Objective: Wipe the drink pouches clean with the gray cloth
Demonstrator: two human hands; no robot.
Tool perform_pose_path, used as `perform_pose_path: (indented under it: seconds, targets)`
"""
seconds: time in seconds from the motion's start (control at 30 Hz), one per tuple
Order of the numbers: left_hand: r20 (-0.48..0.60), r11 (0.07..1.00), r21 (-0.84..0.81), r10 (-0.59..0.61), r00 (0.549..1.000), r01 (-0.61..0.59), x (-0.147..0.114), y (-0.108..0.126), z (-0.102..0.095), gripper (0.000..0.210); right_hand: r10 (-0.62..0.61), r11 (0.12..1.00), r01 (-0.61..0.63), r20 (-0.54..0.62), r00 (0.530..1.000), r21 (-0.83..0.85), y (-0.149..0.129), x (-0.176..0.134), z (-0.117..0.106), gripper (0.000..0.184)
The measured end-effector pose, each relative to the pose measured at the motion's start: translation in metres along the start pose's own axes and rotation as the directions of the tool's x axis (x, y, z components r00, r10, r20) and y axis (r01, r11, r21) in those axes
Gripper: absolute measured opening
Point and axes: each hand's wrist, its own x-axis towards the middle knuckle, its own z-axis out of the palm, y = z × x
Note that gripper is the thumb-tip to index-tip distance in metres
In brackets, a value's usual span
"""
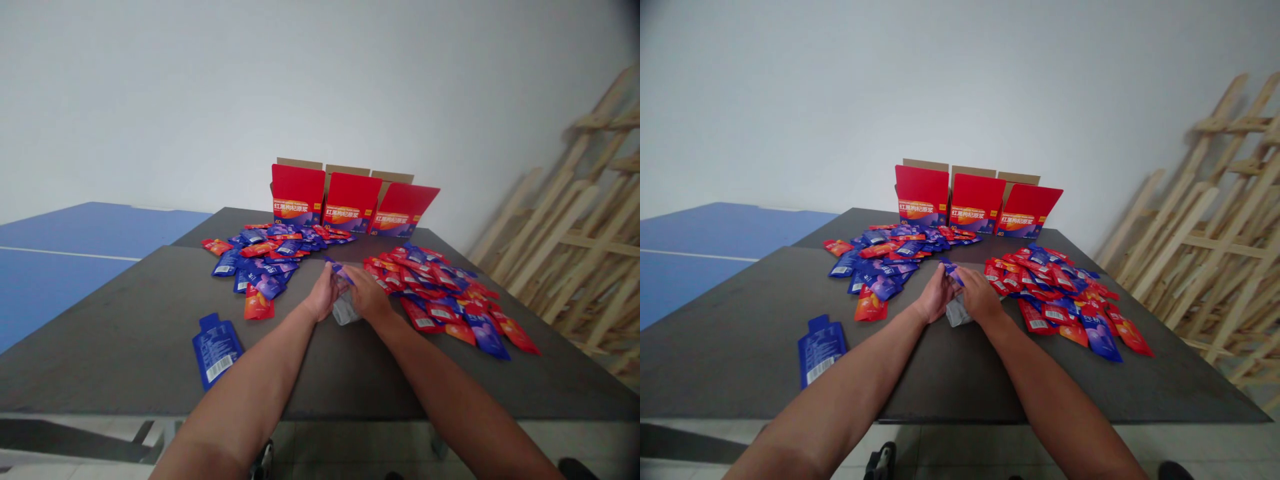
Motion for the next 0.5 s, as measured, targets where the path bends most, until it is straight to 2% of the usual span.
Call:
perform_pose_path:
  seconds: [0.07,0.13,0.2,0.23,0.3,0.37,0.43,0.5]
  targets:
    - [0.005,0.997,0.061,0.043,0.999,-0.044,0.001,-0.003,-0.003,0.046,0.087,0.993,-0.091,-0.064,0.994,-0.07,0.015,0.003,-0.016,0.041]
    - [0.002,0.99,0.132,0.054,0.999,-0.054,0.002,-0.005,-0.004,0.054,0.226,0.953,-0.237,-0.08,0.971,-0.187,0.032,0.006,-0.037,0.041]
    - [0.024,0.978,0.201,0.053,0.998,-0.057,0.004,-0.008,-0.005,0.064,0.407,0.86,-0.381,0.006,0.914,-0.341,0.049,0.01,-0.058,0.041]
    - [0.041,0.971,0.231,0.055,0.998,-0.063,0.005,-0.009,-0.006,0.067,0.495,0.802,-0.425,0.07,0.866,-0.42,0.057,0.012,-0.067,0.04]
    - [0.07,0.958,0.276,0.062,0.996,-0.079,0.007,-0.01,-0.007,0.07,0.619,0.715,-0.44,0.199,0.76,-0.544,0.07,0.017,-0.078,0.04]
    - [0.088,0.947,0.308,0.063,0.994,-0.088,0.01,-0.012,-0.008,0.07,0.673,0.673,-0.397,0.296,0.677,-0.624,0.079,0.021,-0.083,0.041]
    - [0.099,0.941,0.325,0.064,0.993,-0.093,0.013,-0.014,-0.01,0.069,0.687,0.656,-0.333,0.353,0.635,-0.678,0.085,0.024,-0.082,0.041]
    - [0.11,0.94,0.326,0.07,0.991,-0.103,0.015,-0.016,-0.012,0.069,0.687,0.644,-0.276,0.379,0.62,-0.713,0.088,0.027,-0.08,0.042]
